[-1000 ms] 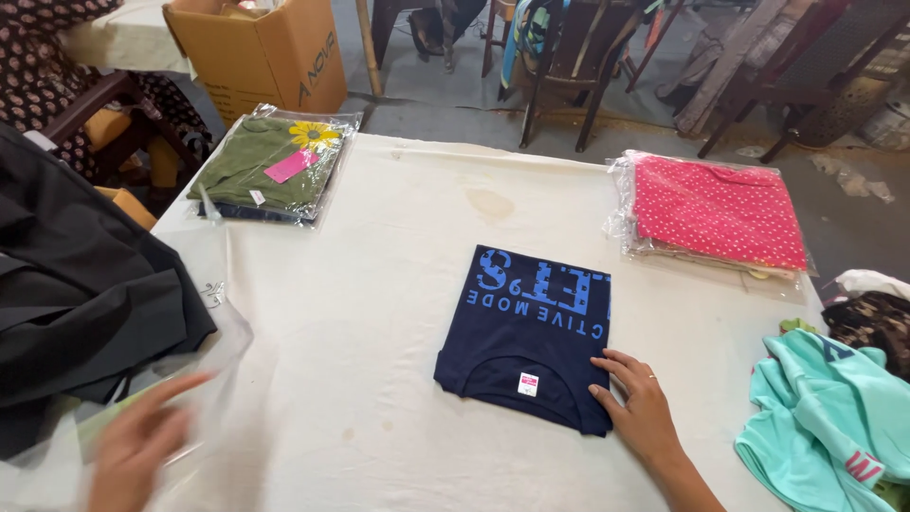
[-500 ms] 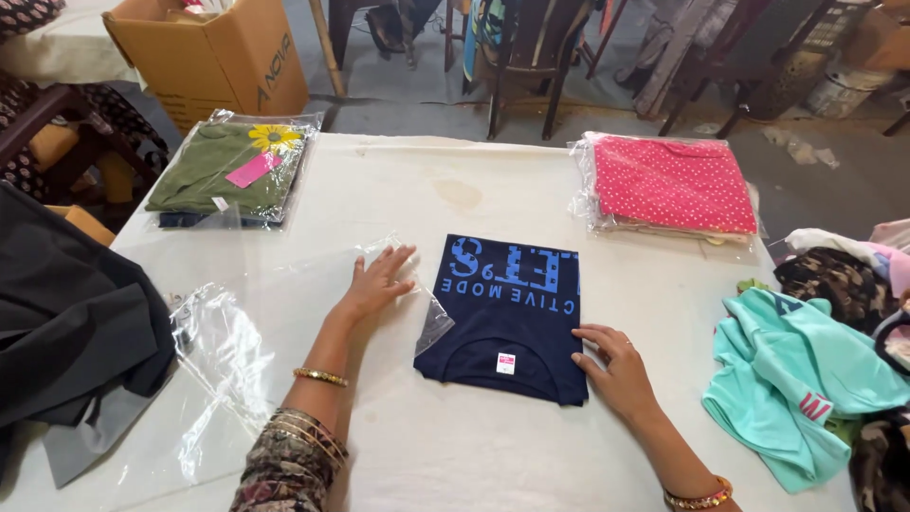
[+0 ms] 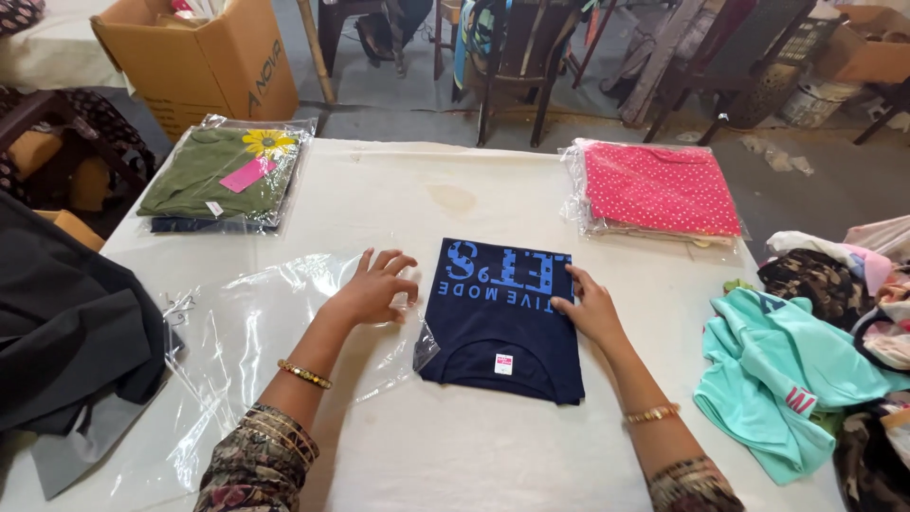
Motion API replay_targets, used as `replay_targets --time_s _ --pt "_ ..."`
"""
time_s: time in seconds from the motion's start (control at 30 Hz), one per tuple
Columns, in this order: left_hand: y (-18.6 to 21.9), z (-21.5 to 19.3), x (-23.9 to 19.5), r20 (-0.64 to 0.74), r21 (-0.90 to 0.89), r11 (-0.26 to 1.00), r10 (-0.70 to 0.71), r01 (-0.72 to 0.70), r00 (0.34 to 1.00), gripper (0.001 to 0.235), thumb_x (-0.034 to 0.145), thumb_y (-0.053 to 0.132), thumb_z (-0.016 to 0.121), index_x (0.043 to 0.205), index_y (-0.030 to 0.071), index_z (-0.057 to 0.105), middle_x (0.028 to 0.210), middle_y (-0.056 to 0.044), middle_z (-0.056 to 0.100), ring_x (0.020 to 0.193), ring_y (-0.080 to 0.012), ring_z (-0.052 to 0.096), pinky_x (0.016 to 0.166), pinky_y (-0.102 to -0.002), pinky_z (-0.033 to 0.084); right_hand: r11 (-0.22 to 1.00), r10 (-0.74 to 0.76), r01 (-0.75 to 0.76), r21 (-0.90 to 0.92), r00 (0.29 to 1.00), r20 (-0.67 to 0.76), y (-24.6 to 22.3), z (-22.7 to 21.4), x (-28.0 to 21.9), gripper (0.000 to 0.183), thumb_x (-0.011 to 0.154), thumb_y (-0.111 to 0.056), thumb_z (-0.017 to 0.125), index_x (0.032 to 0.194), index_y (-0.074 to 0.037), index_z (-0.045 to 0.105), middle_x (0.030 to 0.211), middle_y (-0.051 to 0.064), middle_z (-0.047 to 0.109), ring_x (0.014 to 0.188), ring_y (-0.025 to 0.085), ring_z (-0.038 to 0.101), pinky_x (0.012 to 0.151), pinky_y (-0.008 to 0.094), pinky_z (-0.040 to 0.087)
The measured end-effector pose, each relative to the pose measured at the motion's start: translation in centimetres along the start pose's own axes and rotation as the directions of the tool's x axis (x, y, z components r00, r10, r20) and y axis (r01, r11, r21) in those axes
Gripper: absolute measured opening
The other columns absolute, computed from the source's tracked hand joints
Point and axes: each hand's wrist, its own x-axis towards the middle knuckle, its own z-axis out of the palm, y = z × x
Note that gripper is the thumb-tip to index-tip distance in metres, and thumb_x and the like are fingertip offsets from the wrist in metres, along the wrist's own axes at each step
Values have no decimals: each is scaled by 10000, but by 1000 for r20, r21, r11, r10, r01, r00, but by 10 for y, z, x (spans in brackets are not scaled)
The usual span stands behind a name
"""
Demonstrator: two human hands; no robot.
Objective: The person folds a navy blue t-shirt on a white table, then places it into a clear plastic bag and seals it. The person then moves the packaged shirt to a stack of other packaged shirts.
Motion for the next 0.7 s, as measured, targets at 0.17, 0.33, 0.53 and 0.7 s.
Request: replay_targets --time_s 0.17,0.33,0.53,0.7 --pt "-27 11 19 -222 29 998 -45 53 974 325 701 319 895 956 240 709 1417 49 542 1504 -231 283 1232 -642 101 982 -66 82 172 993 -93 5 13 44 830 731 -260 881 1459 -108 514 1129 141 731 958 221 735 864 354 568" --pt "-52 55 42 -511 -256 916 -399 309 761 340 756 355 869 1021 230 696 1340 20 576 1472 -253 333 1197 -669 161 871 298 -272 409 955 1 9 6 59 968 715 -151 868 1562 -112 402 1111 165 719 911 242 711 730 370 583" --pt "-38 65 42 -601 -277 912 -410 302 686 361 793 304 813 1129 227 703 1381 -25 546 1469 -275 310 1177 -676 148 809 349 -401 429 916 197 17 0 52 839 728 -122 880 1461 0 492 931 123 726 719 170 627 611 299 500" --pt "-41 68 42 -588 -274 912 -410 306 697 358 803 328 799 1135 232 704 1371 -22 549 1461 -268 316 1181 -660 157 921 249 -316 226 926 283 12 -3 36 555 813 -244 877 1239 73 717 859 55 729 697 112 608 620 260 477"
